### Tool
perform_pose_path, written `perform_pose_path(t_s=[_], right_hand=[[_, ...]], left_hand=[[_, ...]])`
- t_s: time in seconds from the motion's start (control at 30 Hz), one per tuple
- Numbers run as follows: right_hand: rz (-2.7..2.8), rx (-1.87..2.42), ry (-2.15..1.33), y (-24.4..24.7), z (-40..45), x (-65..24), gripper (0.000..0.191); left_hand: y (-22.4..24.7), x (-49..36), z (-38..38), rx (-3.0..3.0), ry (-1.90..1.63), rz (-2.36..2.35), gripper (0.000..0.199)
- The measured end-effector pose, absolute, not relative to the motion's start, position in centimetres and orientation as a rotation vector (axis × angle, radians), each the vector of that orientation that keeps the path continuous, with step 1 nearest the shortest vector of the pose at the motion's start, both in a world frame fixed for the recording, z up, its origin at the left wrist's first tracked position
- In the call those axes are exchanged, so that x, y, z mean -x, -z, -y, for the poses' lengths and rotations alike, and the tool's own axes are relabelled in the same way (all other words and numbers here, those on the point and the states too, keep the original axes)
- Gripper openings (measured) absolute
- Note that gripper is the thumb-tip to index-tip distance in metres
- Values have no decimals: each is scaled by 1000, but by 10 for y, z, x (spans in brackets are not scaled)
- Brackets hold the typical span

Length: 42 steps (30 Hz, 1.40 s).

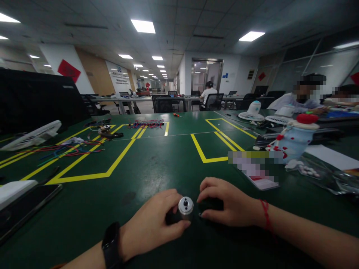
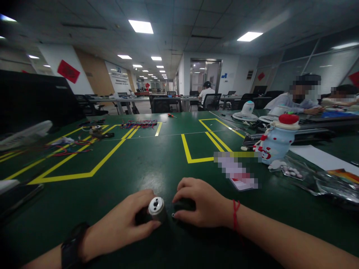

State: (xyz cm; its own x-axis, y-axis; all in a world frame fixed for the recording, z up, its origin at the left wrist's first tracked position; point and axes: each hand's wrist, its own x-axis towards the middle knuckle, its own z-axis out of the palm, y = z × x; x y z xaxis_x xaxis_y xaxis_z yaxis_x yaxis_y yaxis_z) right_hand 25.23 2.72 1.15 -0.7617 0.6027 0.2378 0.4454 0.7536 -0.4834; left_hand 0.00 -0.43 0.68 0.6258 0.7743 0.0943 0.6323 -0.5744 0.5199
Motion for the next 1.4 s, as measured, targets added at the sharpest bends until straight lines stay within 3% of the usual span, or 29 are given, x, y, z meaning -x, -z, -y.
perform_pose_path(t_s=[0.13, 0.27, 0.67, 0.83, 1.03, 1.2, 1.4], right_hand=[[2371, 792, -652, -13, -16, -236, 7], [2126, 820, -650, -21, -11, -224, 8], [2255, 842, -596, -30, -5, -216, 9], [2208, 837, -627, -33, -7, -222, 16], [1834, 1222, -820, -13, -44, -254, 33], [1806, 1300, -925, 7, -66, -271, 35], [2155, 1326, -651, 0, -57, -265, 22]], left_hand=[[-8, -2, 3, -2409, -434, -1117, 16], [-7, -4, 3, -2411, -430, -1093, 13], [-3, -4, 3, -2427, -463, -1080, 12], [-5, -4, 3, -2431, -466, -1080, 13], [-8, -4, 3, -2419, -457, -1089, 16], [-9, -3, 4, -2399, -435, -1100, 16], [-7, -2, 4, -2410, -436, -1113, 17]])
